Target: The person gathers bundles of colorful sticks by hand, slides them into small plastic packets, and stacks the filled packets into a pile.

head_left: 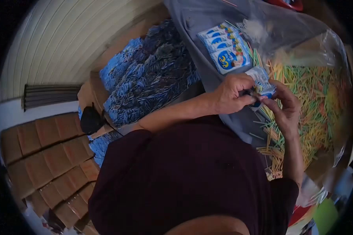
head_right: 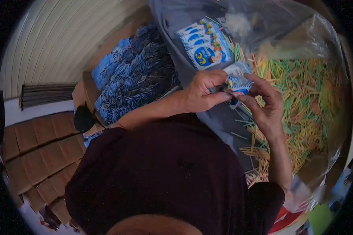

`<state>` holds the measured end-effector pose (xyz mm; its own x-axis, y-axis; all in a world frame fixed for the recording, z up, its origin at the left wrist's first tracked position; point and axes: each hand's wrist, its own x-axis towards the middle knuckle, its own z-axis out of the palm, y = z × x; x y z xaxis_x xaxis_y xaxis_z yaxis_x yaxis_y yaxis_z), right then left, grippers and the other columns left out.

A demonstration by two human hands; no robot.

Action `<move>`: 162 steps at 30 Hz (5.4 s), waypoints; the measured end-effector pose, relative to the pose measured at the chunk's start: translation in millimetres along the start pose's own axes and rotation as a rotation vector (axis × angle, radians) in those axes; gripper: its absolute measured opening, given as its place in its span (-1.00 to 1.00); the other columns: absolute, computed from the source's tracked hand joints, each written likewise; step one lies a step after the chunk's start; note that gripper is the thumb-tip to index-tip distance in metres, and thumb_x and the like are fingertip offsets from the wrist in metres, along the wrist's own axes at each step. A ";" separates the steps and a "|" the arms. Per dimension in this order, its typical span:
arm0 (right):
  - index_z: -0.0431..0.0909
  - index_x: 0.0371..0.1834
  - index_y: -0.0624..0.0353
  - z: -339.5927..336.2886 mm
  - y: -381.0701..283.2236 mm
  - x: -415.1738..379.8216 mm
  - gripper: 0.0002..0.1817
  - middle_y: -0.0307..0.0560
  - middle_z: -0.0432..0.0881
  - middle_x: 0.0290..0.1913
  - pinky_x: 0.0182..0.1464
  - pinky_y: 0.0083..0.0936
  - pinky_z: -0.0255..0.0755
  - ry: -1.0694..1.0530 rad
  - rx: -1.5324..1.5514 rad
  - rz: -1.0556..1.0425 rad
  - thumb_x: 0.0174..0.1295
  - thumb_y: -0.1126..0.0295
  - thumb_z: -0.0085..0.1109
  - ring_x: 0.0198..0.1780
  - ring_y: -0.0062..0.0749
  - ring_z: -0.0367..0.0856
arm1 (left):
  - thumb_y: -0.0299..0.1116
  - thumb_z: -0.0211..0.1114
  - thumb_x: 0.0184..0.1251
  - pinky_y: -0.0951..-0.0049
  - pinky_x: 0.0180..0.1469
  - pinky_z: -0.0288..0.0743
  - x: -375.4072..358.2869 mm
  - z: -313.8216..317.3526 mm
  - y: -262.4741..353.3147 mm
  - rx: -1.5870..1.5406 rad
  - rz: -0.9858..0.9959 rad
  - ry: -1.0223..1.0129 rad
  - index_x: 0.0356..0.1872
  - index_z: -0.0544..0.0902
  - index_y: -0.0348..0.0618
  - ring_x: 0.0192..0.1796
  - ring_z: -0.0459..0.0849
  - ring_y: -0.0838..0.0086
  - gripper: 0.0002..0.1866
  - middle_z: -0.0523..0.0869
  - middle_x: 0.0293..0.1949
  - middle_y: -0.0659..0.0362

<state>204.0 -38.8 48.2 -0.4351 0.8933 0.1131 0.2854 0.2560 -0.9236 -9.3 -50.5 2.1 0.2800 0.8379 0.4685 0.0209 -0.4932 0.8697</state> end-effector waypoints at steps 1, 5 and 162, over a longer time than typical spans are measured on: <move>0.55 0.20 0.23 2.5 0.3 -4.6 -0.44 -0.29 0.56 -0.36 -0.17 -0.65 0.45 0.025 -0.012 0.036 0.05 0.62 0.42 -0.31 -0.65 0.52 | -0.58 0.40 0.00 0.43 -0.31 0.46 -1.1 1.8 1.2 -0.037 -0.008 -0.024 -0.33 0.67 -0.29 -0.37 0.64 0.46 -0.84 0.66 -0.45 0.13; 0.48 0.25 0.28 19.4 2.1 -11.2 -0.45 -0.26 0.61 -0.21 -0.04 -0.62 0.46 0.156 0.085 0.098 0.13 0.69 0.29 -0.21 -0.63 0.55 | -0.51 0.43 0.07 0.50 -0.38 0.41 4.2 -1.4 2.9 -0.191 -0.199 0.051 -0.28 0.65 -0.27 -0.44 0.53 0.64 -0.81 0.64 -0.46 0.19; 0.69 0.02 0.01 -124.8 87.6 -88.0 -0.63 -0.21 0.67 -0.23 0.02 -0.27 0.38 0.752 -0.293 0.226 0.35 0.02 0.22 -0.11 -0.48 0.58 | -0.59 0.36 0.09 0.36 -0.25 0.52 14.4 5.1 -16.0 0.517 0.064 -0.232 -0.40 0.71 -0.26 -0.31 0.64 0.27 -0.94 0.66 -0.40 0.15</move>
<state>373.8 -48.8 3.1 0.3152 0.9164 0.2468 0.5526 0.0342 -0.8327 -0.7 -31.7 -5.8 0.4988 0.7580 0.4203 0.4478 -0.6406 0.6238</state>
